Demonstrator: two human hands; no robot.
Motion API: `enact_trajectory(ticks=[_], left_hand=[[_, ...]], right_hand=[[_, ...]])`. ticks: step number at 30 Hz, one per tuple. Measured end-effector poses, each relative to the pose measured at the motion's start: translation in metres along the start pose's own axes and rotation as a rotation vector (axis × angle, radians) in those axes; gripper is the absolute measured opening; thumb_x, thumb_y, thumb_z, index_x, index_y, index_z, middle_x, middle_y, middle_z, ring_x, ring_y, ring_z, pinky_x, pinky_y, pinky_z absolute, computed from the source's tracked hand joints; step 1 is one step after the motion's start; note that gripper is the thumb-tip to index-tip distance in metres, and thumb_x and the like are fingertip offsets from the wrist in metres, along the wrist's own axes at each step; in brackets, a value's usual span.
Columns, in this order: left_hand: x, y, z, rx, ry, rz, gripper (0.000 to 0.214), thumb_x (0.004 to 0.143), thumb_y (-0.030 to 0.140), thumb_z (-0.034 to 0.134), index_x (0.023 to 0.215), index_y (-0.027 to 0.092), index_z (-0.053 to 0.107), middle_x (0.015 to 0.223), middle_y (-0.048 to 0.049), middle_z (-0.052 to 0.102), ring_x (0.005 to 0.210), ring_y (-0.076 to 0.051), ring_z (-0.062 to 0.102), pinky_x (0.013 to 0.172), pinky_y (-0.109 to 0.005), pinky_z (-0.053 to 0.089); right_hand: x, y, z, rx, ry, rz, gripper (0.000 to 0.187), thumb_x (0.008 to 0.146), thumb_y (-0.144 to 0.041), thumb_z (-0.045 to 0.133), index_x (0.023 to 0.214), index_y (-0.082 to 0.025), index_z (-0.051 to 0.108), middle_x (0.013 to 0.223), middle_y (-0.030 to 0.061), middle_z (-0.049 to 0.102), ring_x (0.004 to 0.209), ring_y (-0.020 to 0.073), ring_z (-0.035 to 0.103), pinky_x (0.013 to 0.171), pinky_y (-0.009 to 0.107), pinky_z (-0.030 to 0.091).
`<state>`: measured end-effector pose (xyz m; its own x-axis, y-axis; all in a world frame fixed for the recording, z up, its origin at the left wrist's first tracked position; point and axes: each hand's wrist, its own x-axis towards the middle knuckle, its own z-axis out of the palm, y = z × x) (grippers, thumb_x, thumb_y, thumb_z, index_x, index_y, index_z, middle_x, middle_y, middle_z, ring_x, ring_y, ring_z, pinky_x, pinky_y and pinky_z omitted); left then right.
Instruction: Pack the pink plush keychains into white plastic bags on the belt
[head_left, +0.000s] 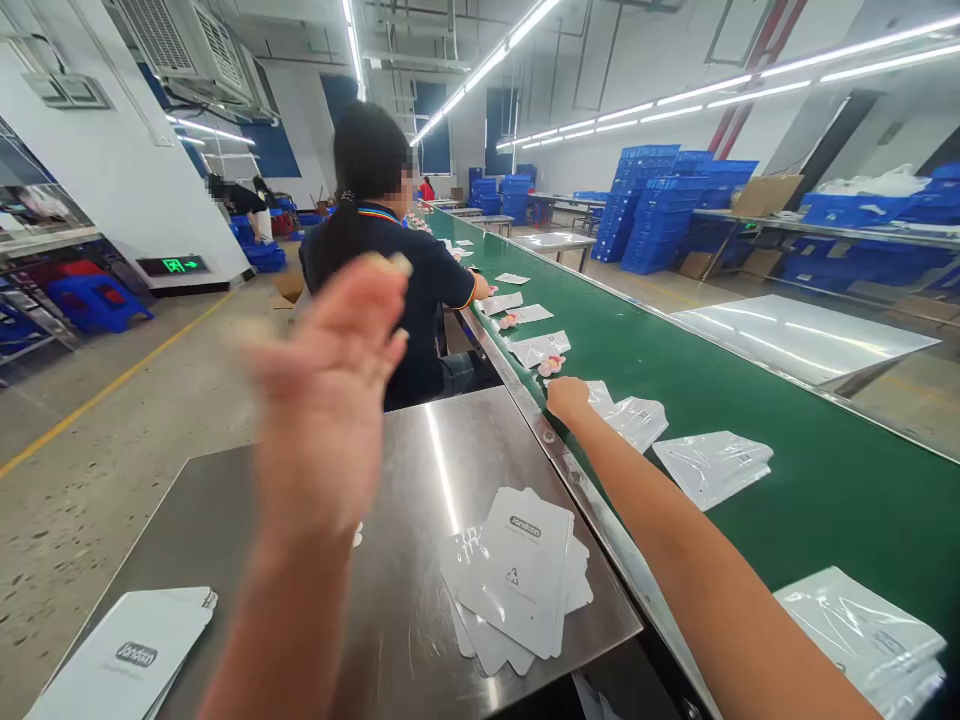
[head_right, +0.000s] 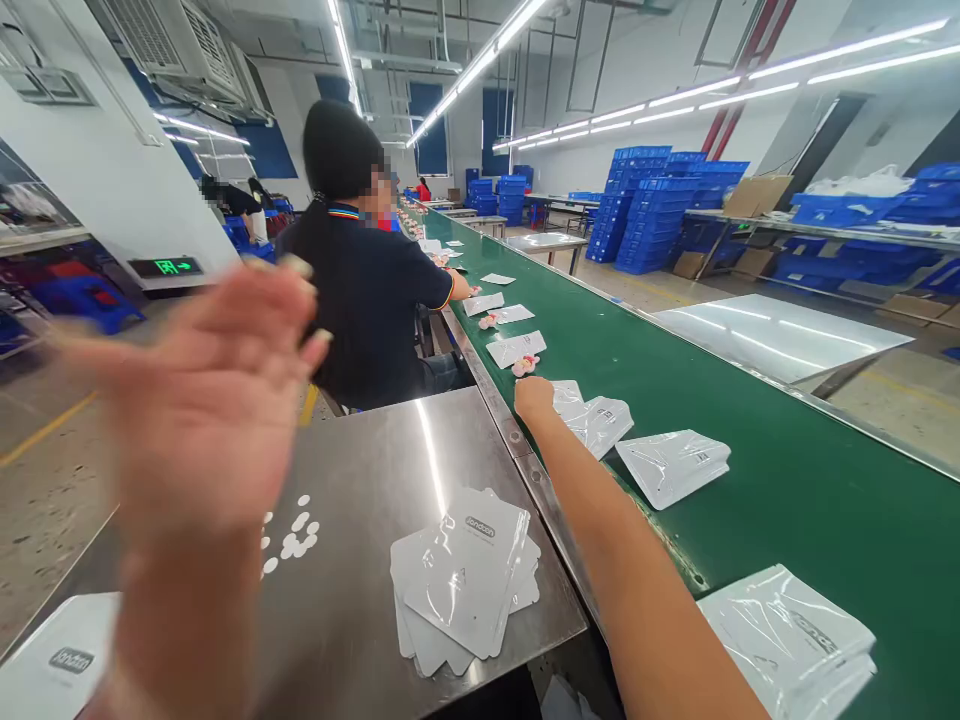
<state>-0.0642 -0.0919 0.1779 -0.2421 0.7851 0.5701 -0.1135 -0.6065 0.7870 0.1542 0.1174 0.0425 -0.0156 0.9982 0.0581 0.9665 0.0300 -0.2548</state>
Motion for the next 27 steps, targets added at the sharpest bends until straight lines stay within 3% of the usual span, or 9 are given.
enact_trajectory(ticks=[5, 7, 9, 12, 15, 17, 21, 23, 27], left_hand=[[-0.008, -0.112, 0.02, 0.204, -0.281, -0.395, 0.064, 0.072, 0.042, 0.064, 0.129, 0.02, 0.042, 0.139, -0.0118, 0.039, 0.127, -0.029, 0.035, 0.103, -0.045, 0.027], [-0.016, -0.15, 0.03, 0.282, -0.344, -0.412, 0.088, 0.06, 0.034, 0.075, 0.135, 0.02, 0.032, 0.146, -0.0126, 0.026, 0.132, -0.031, 0.023, 0.106, -0.045, 0.019], [-0.025, -0.17, 0.039, 0.275, -0.328, -0.365, 0.098, 0.052, 0.027, 0.08, 0.137, 0.019, 0.03, 0.144, -0.0127, 0.029, 0.131, -0.032, 0.026, 0.107, -0.042, 0.018], [-0.036, -0.177, 0.048, 0.236, -0.204, -0.33, 0.068, 0.063, 0.028, 0.072, 0.126, 0.019, 0.047, 0.124, -0.0089, 0.054, 0.116, -0.028, 0.046, 0.1, -0.038, 0.029], [-0.039, -0.174, 0.045, 0.144, -0.133, -0.417, 0.033, 0.073, 0.034, 0.063, 0.103, 0.019, 0.063, 0.098, -0.0043, 0.066, 0.096, -0.024, 0.056, 0.087, -0.033, 0.039], [-0.039, -0.172, 0.039, 0.059, -0.149, -0.529, 0.033, 0.072, 0.039, 0.064, 0.096, 0.016, 0.065, 0.085, -0.0043, 0.067, 0.085, -0.023, 0.059, 0.078, -0.032, 0.044], [-0.039, -0.172, 0.03, -0.157, -0.202, -0.729, 0.046, 0.07, 0.041, 0.067, 0.105, 0.013, 0.06, 0.084, -0.0078, 0.068, 0.077, -0.022, 0.062, 0.069, -0.031, 0.047], [-0.041, -0.174, 0.028, -0.251, -0.163, -0.823, 0.045, 0.069, 0.039, 0.068, 0.106, 0.014, 0.059, 0.087, -0.0087, 0.068, 0.077, -0.022, 0.063, 0.07, -0.032, 0.048], [-0.047, -0.18, 0.026, -0.272, -0.091, -0.924, 0.04, 0.068, 0.038, 0.07, 0.099, 0.015, 0.059, 0.084, -0.008, 0.068, 0.074, -0.021, 0.064, 0.069, -0.033, 0.05]], right_hand=[[-0.021, -0.015, -0.024, 0.247, -0.003, -0.02, 0.017, 0.076, -0.022, 0.052, 0.081, -0.012, 0.064, 0.085, 0.0137, 0.067, 0.089, 0.0236, 0.063, 0.075, 0.03, 0.046], [-0.04, -0.026, -0.031, 0.378, -0.039, -0.083, 0.02, 0.081, -0.024, 0.044, 0.082, -0.015, 0.062, 0.079, 0.008, 0.068, 0.074, 0.0168, 0.065, 0.066, 0.024, 0.048], [-0.062, -0.036, -0.036, 0.488, -0.088, -0.155, 0.022, 0.083, -0.027, 0.04, 0.081, -0.017, 0.06, 0.075, 0.004, 0.068, 0.065, 0.0123, 0.063, 0.059, 0.021, 0.048], [-0.085, -0.04, -0.044, 0.63, -0.143, -0.295, 0.027, 0.083, -0.037, 0.043, 0.074, -0.018, 0.059, 0.072, 0.0025, 0.066, 0.063, 0.0122, 0.061, 0.059, 0.022, 0.048], [-0.087, -0.029, -0.052, 0.674, 0.095, -0.346, 0.034, 0.078, -0.051, 0.05, 0.084, -0.019, 0.061, 0.086, 0.0032, 0.064, 0.075, 0.0146, 0.058, 0.067, 0.027, 0.045], [-0.083, -0.019, -0.052, 0.623, 0.193, -0.384, 0.037, 0.073, -0.052, 0.056, 0.091, -0.021, 0.06, 0.09, 0.0024, 0.061, 0.077, 0.0143, 0.055, 0.068, 0.026, 0.042], [-0.075, -0.007, -0.036, 0.61, 0.002, -0.56, 0.036, 0.076, -0.051, 0.052, 0.062, -0.017, 0.056, 0.06, -0.0032, 0.05, 0.059, 0.01, 0.047, 0.055, 0.022, 0.036], [-0.069, -0.002, -0.027, 0.659, -0.083, -0.499, 0.04, 0.075, -0.054, 0.052, 0.059, -0.017, 0.054, 0.057, -0.0036, 0.05, 0.056, 0.0093, 0.046, 0.052, 0.021, 0.036], [-0.04, 0.024, -0.027, 0.652, -0.08, -0.097, 0.047, 0.079, -0.06, 0.04, 0.077, -0.018, 0.061, 0.067, 0.0014, 0.06, 0.058, 0.0113, 0.053, 0.052, 0.021, 0.041]])
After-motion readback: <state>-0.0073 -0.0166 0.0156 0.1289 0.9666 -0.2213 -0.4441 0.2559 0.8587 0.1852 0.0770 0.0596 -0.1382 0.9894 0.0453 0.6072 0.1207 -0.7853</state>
